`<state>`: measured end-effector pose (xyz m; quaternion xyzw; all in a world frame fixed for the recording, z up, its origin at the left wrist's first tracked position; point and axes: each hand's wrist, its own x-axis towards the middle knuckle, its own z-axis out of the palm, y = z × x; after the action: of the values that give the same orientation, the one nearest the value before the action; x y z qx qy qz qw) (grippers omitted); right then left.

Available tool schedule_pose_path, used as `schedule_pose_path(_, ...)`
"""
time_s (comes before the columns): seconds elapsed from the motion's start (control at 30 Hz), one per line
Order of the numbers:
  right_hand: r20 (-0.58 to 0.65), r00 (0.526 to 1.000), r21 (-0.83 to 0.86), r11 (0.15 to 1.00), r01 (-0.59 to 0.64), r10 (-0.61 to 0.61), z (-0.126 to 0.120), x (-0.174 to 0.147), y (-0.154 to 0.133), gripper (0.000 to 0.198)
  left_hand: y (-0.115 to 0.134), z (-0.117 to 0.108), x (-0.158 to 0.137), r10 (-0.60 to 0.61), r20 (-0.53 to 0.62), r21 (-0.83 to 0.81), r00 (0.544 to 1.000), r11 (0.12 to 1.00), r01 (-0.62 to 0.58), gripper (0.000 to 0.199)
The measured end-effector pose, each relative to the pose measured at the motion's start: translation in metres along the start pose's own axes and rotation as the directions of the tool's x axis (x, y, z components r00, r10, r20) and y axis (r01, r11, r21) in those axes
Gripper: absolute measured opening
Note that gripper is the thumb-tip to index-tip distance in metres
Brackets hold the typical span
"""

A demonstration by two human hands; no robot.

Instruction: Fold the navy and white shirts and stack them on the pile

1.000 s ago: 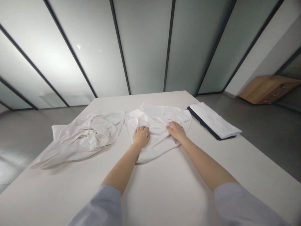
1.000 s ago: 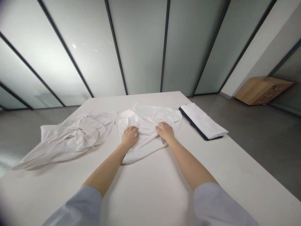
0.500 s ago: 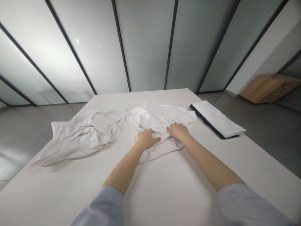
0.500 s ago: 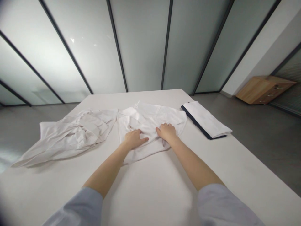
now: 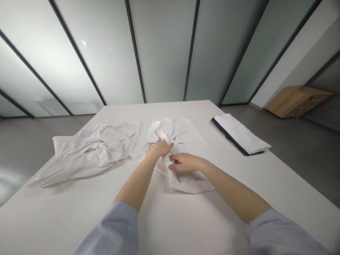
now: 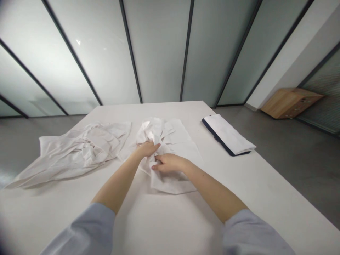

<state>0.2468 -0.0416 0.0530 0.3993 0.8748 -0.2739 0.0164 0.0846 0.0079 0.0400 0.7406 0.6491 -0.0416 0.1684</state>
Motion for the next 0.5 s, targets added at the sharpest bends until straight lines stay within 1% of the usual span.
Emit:
schedule_pose_path(0.07, 0.0, 0.997, 0.106, 0.991, 0.075, -0.076, 0.001, 0.003, 0.006, 0.046, 0.0, 0.006, 0.007, -0.028, -0.013, -0.011, 1.0, 1.0, 0.028, 0.059)
schedule_pose_path(0.1, -0.033, 0.997, 0.131, 0.988, 0.08, -0.076, 0.0, 0.005, 0.012, 0.043, -0.002, 0.01, 0.01, -0.03, -0.02, -0.017, 0.999, 0.999, 0.03, 0.059)
schedule_pose_path(0.17, -0.155, 0.988, 0.125, 0.992, 0.036, -0.016, -0.006, 0.009, 0.029, 0.038, -0.008, 0.017, 0.015, -0.004, -0.041, -0.022, 0.999, 1.0, 0.003, 0.063)
schedule_pose_path(0.23, -0.296, 0.953, 0.065, 0.997, -0.039, 0.057, -0.012, 0.011, 0.052, 0.037, -0.016, 0.023, 0.018, 0.037, -0.058, -0.026, 0.998, 0.999, -0.038, 0.066)
schedule_pose_path(0.3, -0.388, 0.916, -0.029, 0.992, -0.126, 0.105, -0.015, 0.011, 0.077, 0.037, -0.023, 0.026, 0.021, 0.072, -0.065, -0.029, 0.995, 0.997, -0.074, 0.07)
schedule_pose_path(0.33, -0.408, 0.901, -0.068, 0.98, -0.189, 0.146, -0.015, 0.011, 0.09, 0.038, -0.027, 0.026, 0.023, 0.085, -0.067, -0.03, 0.994, 0.996, -0.088, 0.071)
schedule_pose_path(0.4, -0.406, 0.883, -0.12, 0.945, -0.306, 0.234, -0.012, 0.01, 0.111, 0.042, -0.032, 0.026, 0.027, 0.101, -0.071, -0.032, 0.992, 0.994, -0.104, 0.073)
schedule_pose_path(0.5, -0.374, 0.849, -0.15, 0.879, -0.453, 0.373, -0.004, 0.008, 0.126, 0.052, -0.037, 0.024, 0.037, 0.088, -0.074, -0.038, 0.993, 0.995, -0.091, 0.072)
